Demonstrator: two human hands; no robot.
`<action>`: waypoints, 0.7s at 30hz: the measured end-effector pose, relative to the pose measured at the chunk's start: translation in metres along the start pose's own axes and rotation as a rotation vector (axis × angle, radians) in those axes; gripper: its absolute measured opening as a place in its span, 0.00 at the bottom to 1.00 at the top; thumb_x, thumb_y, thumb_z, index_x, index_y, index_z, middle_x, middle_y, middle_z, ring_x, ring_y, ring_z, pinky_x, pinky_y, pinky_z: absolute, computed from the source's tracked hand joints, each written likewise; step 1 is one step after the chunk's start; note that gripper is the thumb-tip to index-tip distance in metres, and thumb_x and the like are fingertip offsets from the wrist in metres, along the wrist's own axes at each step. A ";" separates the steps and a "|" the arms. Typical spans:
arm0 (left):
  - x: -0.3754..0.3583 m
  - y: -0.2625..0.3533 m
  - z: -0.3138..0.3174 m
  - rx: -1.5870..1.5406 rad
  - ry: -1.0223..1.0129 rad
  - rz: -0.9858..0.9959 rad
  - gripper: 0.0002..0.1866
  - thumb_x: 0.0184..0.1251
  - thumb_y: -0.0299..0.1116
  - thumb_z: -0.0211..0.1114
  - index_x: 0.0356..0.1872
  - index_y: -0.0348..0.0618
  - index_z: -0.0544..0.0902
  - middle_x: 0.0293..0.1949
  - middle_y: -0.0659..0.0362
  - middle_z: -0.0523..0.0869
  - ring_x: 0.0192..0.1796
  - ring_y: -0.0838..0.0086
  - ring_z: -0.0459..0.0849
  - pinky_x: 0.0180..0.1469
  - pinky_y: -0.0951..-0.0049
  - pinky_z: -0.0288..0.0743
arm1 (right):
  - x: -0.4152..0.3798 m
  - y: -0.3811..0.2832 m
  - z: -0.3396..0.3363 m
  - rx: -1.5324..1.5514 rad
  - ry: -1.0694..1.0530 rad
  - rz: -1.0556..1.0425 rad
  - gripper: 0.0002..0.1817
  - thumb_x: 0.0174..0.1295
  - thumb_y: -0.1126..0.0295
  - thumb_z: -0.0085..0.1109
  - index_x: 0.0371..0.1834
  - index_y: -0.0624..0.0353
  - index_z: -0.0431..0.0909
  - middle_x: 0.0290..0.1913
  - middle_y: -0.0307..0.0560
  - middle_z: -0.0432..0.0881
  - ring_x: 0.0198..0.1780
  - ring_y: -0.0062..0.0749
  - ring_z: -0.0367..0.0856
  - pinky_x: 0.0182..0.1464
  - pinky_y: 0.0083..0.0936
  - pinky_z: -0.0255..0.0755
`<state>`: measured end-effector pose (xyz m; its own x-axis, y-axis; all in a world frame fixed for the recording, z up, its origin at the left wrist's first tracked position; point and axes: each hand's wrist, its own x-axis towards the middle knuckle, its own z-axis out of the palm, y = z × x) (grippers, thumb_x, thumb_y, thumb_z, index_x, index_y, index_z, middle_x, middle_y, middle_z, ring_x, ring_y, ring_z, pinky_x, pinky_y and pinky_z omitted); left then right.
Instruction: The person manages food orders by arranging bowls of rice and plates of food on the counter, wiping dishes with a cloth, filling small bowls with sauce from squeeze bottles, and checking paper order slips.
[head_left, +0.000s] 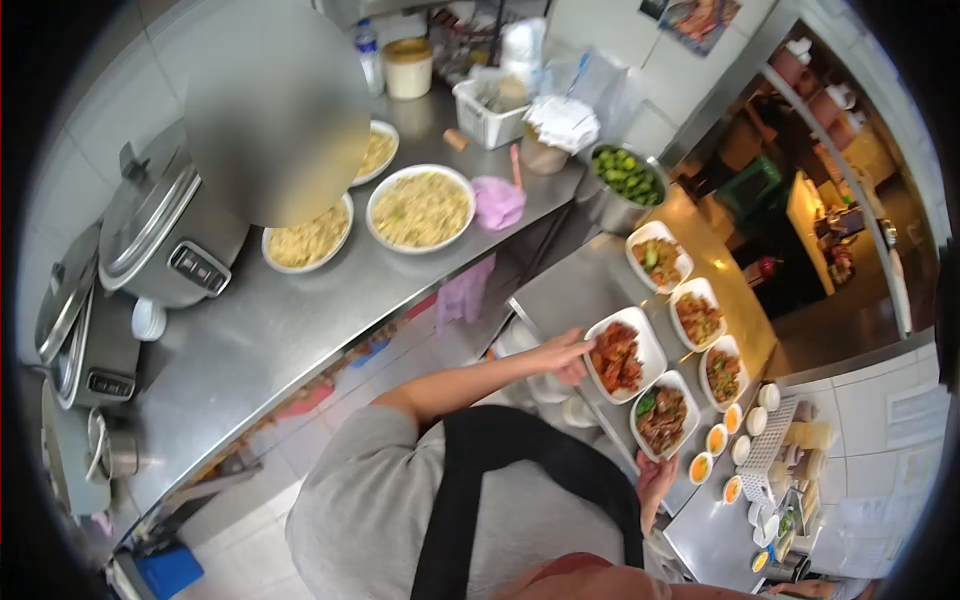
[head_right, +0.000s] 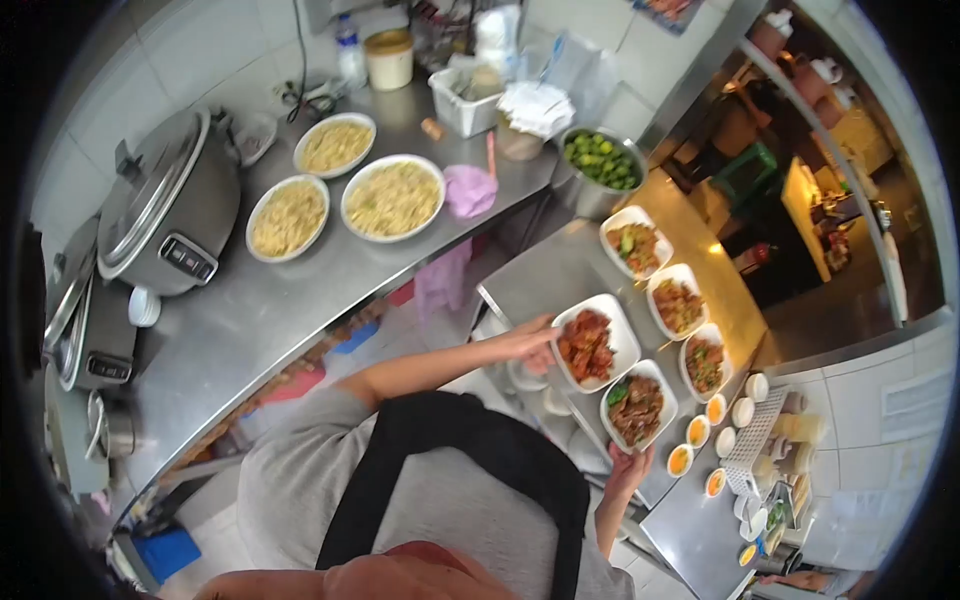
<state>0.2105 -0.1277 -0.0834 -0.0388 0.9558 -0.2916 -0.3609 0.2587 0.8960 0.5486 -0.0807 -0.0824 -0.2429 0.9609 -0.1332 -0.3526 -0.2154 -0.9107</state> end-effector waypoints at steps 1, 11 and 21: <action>-0.006 0.000 -0.011 -0.038 0.027 0.022 0.32 0.63 0.53 0.45 0.60 0.43 0.50 0.33 0.49 0.80 0.27 0.66 0.82 0.28 0.70 0.79 | 0.003 0.005 -0.007 0.004 -0.006 -0.023 0.23 0.55 0.72 0.43 0.57 0.60 0.57 0.46 0.52 0.74 0.37 0.39 0.79 0.36 0.33 0.78; -0.104 0.032 -0.207 -0.737 0.892 0.515 0.30 0.58 0.31 0.51 0.58 0.47 0.44 0.46 0.38 0.69 0.39 0.53 0.79 0.36 0.64 0.79 | -0.001 0.000 0.006 -0.014 0.093 0.039 0.22 0.52 0.72 0.42 0.52 0.64 0.58 0.38 0.58 0.76 0.30 0.42 0.81 0.29 0.29 0.80; -0.108 0.041 -0.216 -0.689 0.822 0.424 0.32 0.52 0.24 0.52 0.56 0.50 0.46 0.42 0.47 0.72 0.35 0.59 0.80 0.32 0.70 0.78 | -0.002 -0.004 0.011 -0.034 0.122 0.026 0.21 0.51 0.73 0.41 0.50 0.66 0.58 0.35 0.58 0.76 0.27 0.42 0.81 0.28 0.29 0.80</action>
<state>-0.0010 -0.2511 -0.0877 -0.7827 0.5019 -0.3681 -0.5963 -0.4350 0.6747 0.5401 -0.0833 -0.0739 -0.1389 0.9695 -0.2019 -0.3158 -0.2366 -0.9189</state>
